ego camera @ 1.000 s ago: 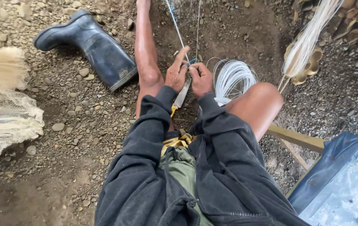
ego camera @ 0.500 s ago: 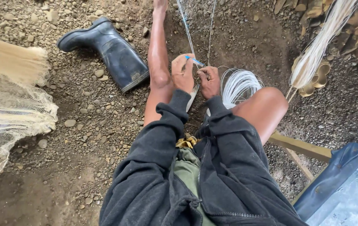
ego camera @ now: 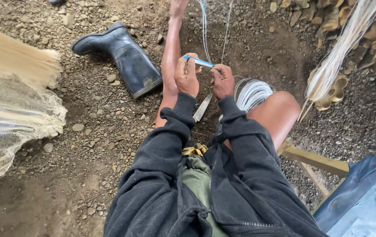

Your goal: Repairing or weaving a fishing net using a shuttle and monofilament line while sitting on the ground.

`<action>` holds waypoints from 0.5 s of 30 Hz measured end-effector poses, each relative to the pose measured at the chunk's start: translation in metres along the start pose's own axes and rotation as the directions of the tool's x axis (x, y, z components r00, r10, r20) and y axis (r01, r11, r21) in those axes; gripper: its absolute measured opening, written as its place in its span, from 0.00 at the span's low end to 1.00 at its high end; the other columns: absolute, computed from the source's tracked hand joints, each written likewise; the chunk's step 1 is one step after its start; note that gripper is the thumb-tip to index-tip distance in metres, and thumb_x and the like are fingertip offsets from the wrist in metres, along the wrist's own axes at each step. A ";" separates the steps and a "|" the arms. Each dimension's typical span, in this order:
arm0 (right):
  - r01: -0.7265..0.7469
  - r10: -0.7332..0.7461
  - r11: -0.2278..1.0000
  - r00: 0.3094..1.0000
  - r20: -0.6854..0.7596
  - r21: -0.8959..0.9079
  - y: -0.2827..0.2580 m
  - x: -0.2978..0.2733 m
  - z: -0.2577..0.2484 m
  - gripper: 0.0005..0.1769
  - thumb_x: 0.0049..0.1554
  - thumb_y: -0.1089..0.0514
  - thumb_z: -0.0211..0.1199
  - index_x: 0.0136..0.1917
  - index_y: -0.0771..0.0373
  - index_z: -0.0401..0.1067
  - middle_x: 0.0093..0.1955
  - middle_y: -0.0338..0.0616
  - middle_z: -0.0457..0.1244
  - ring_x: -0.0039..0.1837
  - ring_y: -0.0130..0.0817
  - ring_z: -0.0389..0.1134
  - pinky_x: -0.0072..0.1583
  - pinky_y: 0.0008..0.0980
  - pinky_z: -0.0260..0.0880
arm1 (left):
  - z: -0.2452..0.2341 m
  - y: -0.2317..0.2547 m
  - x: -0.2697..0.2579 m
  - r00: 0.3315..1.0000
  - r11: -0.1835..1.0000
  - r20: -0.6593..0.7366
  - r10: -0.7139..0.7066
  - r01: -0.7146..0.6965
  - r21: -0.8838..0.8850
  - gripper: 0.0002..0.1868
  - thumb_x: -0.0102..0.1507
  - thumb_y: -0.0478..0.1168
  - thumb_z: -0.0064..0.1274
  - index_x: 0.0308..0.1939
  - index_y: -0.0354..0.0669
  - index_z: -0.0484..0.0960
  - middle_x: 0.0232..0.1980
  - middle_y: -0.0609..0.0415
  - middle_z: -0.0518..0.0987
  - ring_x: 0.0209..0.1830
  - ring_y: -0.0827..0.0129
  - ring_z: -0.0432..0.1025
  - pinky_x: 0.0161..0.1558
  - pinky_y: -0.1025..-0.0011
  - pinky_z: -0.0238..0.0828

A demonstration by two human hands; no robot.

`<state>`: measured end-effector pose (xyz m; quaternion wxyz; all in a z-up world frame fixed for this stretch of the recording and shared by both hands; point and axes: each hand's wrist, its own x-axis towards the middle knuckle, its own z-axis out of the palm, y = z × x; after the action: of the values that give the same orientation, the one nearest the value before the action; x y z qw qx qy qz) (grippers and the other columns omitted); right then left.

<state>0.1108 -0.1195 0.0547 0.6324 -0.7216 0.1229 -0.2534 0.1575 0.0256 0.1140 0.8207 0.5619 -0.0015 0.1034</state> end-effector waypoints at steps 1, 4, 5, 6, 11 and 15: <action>0.005 -0.005 1.000 1.000 0.000 -0.005 0.001 0.003 -0.001 0.06 0.75 0.63 0.69 0.55 0.68 0.83 0.64 0.50 0.69 0.34 0.32 0.75 0.40 0.31 0.79 | -0.001 -0.001 0.002 1.000 1.000 -0.002 0.012 -0.012 0.009 0.12 0.86 0.44 0.50 0.61 0.44 0.87 0.64 0.51 0.91 0.58 0.68 0.87 0.44 0.76 0.95; 0.020 -0.020 1.000 1.000 0.016 -0.004 0.000 0.009 -0.001 0.07 0.75 0.63 0.68 0.54 0.67 0.83 0.61 0.49 0.69 0.33 0.31 0.75 0.39 0.31 0.78 | -0.008 0.008 0.008 0.999 0.999 -0.024 0.033 -0.032 0.033 0.12 0.86 0.43 0.50 0.60 0.43 0.87 0.65 0.51 0.91 0.59 0.67 0.87 0.43 0.76 0.95; 0.024 -0.024 1.000 0.999 0.024 0.000 -0.002 0.009 -0.001 0.07 0.75 0.64 0.67 0.54 0.67 0.83 0.59 0.47 0.69 0.32 0.31 0.74 0.38 0.30 0.77 | -0.010 0.012 0.009 0.999 0.998 -0.038 0.035 -0.033 0.051 0.11 0.86 0.43 0.51 0.60 0.44 0.87 0.63 0.52 0.91 0.58 0.68 0.87 0.43 0.78 0.95; 0.025 -0.025 1.000 0.999 0.026 0.001 -0.002 0.010 0.000 0.07 0.75 0.64 0.67 0.54 0.67 0.83 0.59 0.47 0.69 0.32 0.31 0.74 0.38 0.30 0.77 | -0.013 0.014 0.009 0.999 0.998 -0.040 0.036 -0.034 0.052 0.11 0.86 0.43 0.51 0.60 0.44 0.87 0.63 0.52 0.91 0.58 0.68 0.87 0.43 0.78 0.95; 0.015 -0.014 1.000 0.998 0.057 -0.014 -0.015 0.005 0.009 0.08 0.75 0.64 0.65 0.57 0.67 0.84 0.55 0.43 0.66 0.33 0.33 0.76 0.39 0.32 0.77 | -0.029 0.005 0.008 0.995 0.999 -0.094 0.028 -0.024 0.046 0.13 0.85 0.45 0.52 0.62 0.44 0.89 0.62 0.50 0.91 0.56 0.66 0.88 0.39 0.78 0.96; 0.038 -0.035 0.997 0.998 0.050 -0.069 -0.026 0.002 0.011 0.07 0.75 0.62 0.68 0.57 0.66 0.84 0.54 0.42 0.65 0.33 0.30 0.75 0.42 0.32 0.79 | -0.037 0.016 0.016 0.992 1.000 -0.126 0.028 -0.028 0.007 0.13 0.85 0.46 0.52 0.62 0.43 0.88 0.59 0.53 0.90 0.56 0.73 0.83 0.45 0.82 0.92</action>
<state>0.1146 -0.1066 0.0800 0.6050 -0.7513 0.1029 -0.2429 0.1659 0.0678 0.1169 0.8162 0.5562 0.0429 0.1503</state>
